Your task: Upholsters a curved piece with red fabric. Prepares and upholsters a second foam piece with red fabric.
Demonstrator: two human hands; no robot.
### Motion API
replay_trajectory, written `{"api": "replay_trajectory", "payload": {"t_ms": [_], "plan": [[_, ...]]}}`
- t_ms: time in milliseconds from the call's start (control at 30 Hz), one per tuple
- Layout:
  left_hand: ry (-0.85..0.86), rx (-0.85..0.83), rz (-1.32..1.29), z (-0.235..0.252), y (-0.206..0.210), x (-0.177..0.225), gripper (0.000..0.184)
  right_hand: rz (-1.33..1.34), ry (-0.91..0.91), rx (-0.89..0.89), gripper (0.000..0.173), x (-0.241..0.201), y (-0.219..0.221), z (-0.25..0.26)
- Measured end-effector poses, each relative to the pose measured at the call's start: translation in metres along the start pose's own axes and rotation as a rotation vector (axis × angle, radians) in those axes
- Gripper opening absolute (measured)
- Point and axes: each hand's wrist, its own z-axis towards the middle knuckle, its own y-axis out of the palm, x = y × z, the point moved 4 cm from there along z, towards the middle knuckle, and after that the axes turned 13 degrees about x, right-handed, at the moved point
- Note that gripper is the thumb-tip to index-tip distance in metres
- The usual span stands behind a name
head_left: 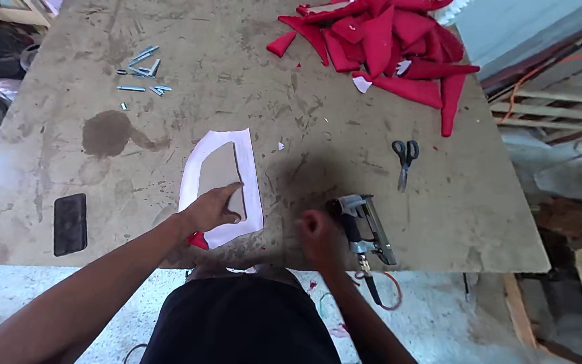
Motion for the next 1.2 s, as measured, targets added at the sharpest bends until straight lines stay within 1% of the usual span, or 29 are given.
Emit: {"api": "replay_trajectory", "payload": {"t_ms": [33, 67, 100, 133, 233, 333, 433, 467, 567, 633, 767, 900, 933, 967, 1033, 1067, 1100, 1133, 1200], "plan": [[-0.043, 0.044, -0.006, 0.001, 0.001, 0.000, 0.082, 0.027, 0.064, -0.138, 0.050, -0.015, 0.029, -0.005], [-0.077, 0.079, 0.010, 0.000, 0.003, 0.000, 0.070, 0.035, 0.116, -0.236, 0.055, -0.027, 0.056, -0.006], [-0.105, 0.091, 0.048, 0.000, 0.005, 0.000, 0.058, 0.066, 0.166, -0.293, 0.054, -0.036, 0.080, -0.006], [-0.134, 0.084, 0.089, 0.002, 0.006, 0.001, 0.052, 0.138, 0.237, -0.342, 0.052, -0.042, 0.097, -0.003], [-0.207, 0.046, 0.191, 0.006, 0.007, 0.007, 0.052, 0.348, 0.415, -0.435, 0.041, -0.048, 0.118, -0.003], [-0.244, 0.052, 0.318, 0.010, 0.005, 0.007, 0.058, 0.442, 0.453, -0.477, 0.033, -0.046, 0.125, -0.008], [-0.255, 0.069, 0.362, 0.016, 0.012, 0.013, 0.060, 0.535, 0.378, -0.497, 0.025, -0.035, 0.127, -0.008], [-0.250, 0.077, 0.373, 0.018, 0.014, 0.013, 0.062, 0.571, 0.347, -0.499, 0.024, -0.032, 0.128, -0.007], [-0.247, 0.065, 0.382, 0.023, 0.020, 0.011, 0.065, 0.662, 0.328, -0.501, 0.027, -0.026, 0.126, -0.006], [-0.242, 0.086, 0.367, 0.021, 0.019, 0.009, 0.065, 0.651, 0.261, -0.522, 0.027, -0.038, 0.121, -0.003], [-0.208, 0.105, 0.292, 0.022, 0.020, -0.002, 0.064, 0.505, 0.138, -0.613, 0.029, -0.071, 0.115, 0.013], [-0.165, 0.064, 0.131, 0.020, 0.014, -0.019, 0.048, 0.418, 0.176, -0.695, 0.029, -0.089, 0.125, 0.026], [-0.145, 0.036, 0.107, 0.020, 0.012, -0.020, 0.050, 0.360, 0.147, -0.704, 0.028, -0.091, 0.127, 0.030], [-0.130, 0.022, 0.100, 0.018, 0.012, -0.020, 0.058, 0.271, 0.087, -0.710, 0.029, -0.094, 0.130, 0.035], [-0.145, 0.060, 0.140, 0.013, 0.015, -0.015, 0.081, 0.028, -0.089, -0.720, 0.032, -0.102, 0.137, 0.048], [-0.171, 0.111, 0.165, 0.011, 0.017, -0.012, 0.090, -0.054, -0.158, -0.723, 0.034, -0.107, 0.138, 0.053], [-0.195, 0.166, 0.184, 0.009, 0.020, -0.010, 0.093, -0.094, -0.200, -0.725, 0.035, -0.110, 0.138, 0.056], [-0.211, 0.220, 0.204, 0.008, 0.023, -0.009, 0.089, -0.091, -0.214, -0.721, 0.035, -0.111, 0.133, 0.055], [-0.215, 0.280, 0.217, 0.006, 0.028, -0.008, 0.076, 0.048, -0.234, -0.631, 0.031, -0.103, 0.121, 0.051]]}}
